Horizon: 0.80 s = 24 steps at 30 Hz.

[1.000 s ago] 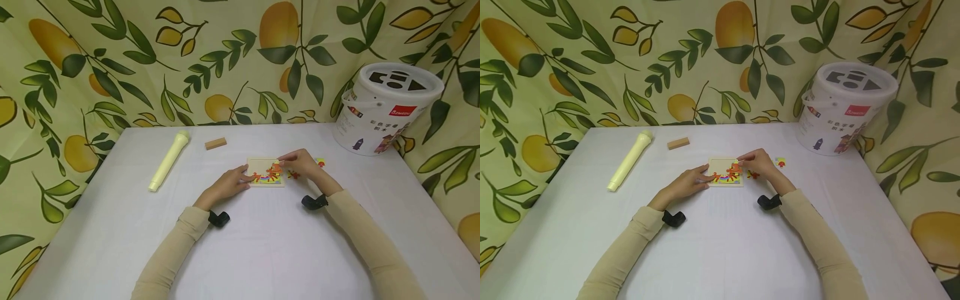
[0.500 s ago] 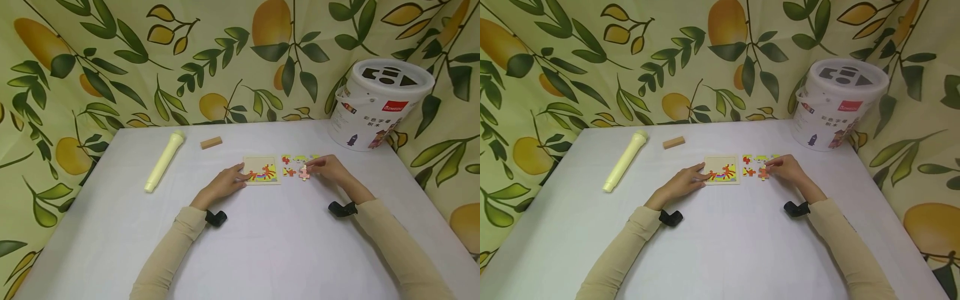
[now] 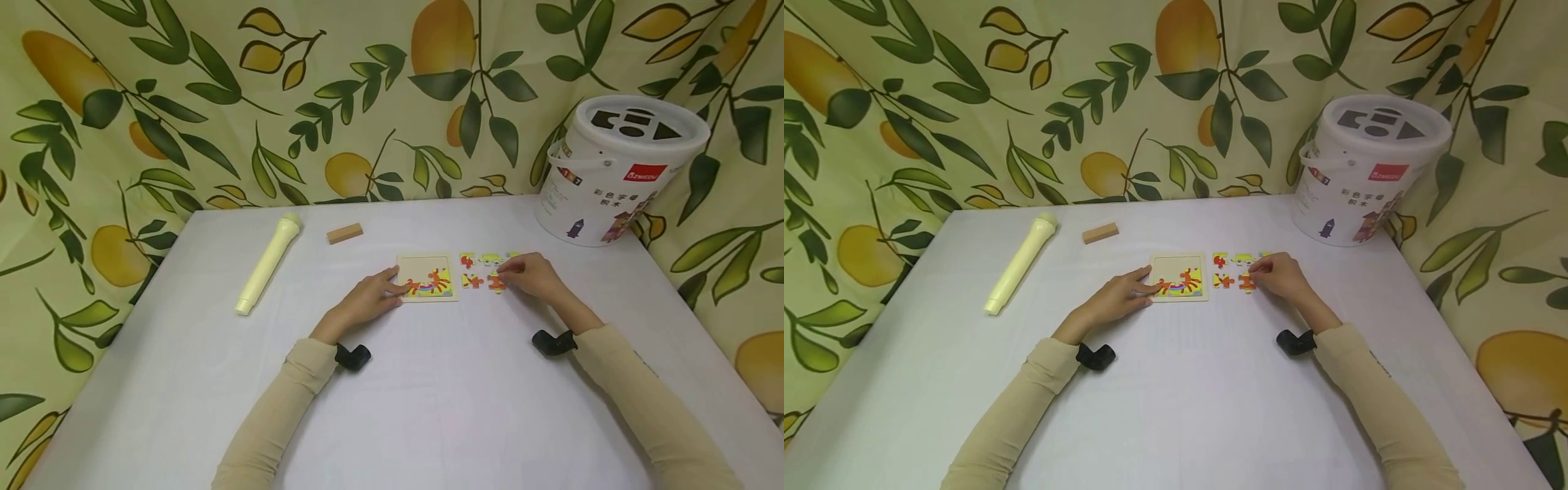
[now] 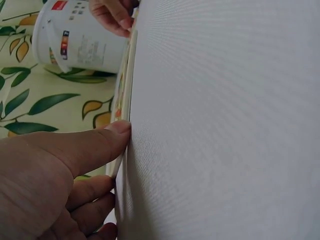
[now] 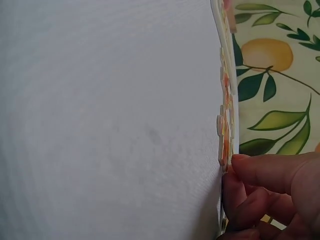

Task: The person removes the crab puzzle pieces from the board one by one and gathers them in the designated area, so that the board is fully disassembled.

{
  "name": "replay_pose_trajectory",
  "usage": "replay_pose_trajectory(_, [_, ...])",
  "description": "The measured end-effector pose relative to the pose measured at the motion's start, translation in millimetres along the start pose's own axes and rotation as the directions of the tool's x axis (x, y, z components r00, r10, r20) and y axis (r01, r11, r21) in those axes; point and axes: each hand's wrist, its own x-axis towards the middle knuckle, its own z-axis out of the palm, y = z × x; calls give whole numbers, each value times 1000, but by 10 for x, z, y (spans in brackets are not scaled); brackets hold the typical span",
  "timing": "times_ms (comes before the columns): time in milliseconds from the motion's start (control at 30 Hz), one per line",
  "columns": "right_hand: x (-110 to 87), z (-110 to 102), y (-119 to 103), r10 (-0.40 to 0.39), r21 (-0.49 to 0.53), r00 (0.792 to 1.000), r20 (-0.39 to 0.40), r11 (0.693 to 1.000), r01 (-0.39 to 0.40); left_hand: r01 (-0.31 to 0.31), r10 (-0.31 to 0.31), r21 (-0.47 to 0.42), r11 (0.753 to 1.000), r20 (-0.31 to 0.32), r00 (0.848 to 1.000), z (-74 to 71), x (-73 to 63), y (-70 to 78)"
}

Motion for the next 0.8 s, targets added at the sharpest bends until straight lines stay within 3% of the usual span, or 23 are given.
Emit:
replay_pose_trajectory(333, [54, 59, -217, -85, -24, 996, -26, 996, 84, -1, 1, -6, 1000, -2, 1000, -7, -9, -8])
replay_pose_trajectory(467, [123, 181, -399, -127, 3, 991, 27, 992, 127, 5, -5, -13, 1000, 1, 1000, 5, -18, -12])
replay_pose_trajectory(633, [183, 337, -658, -230, -17, 966, 115, 972, 234, -17, 18, 5, 1000, -10, 1000, 8, -12, -15])
replay_pose_trajectory(800, [224, 460, -837, -198, -95, 965, 172, 972, 216, -22, 22, 13, 1000, -10, 1000, 1, 1, -19])
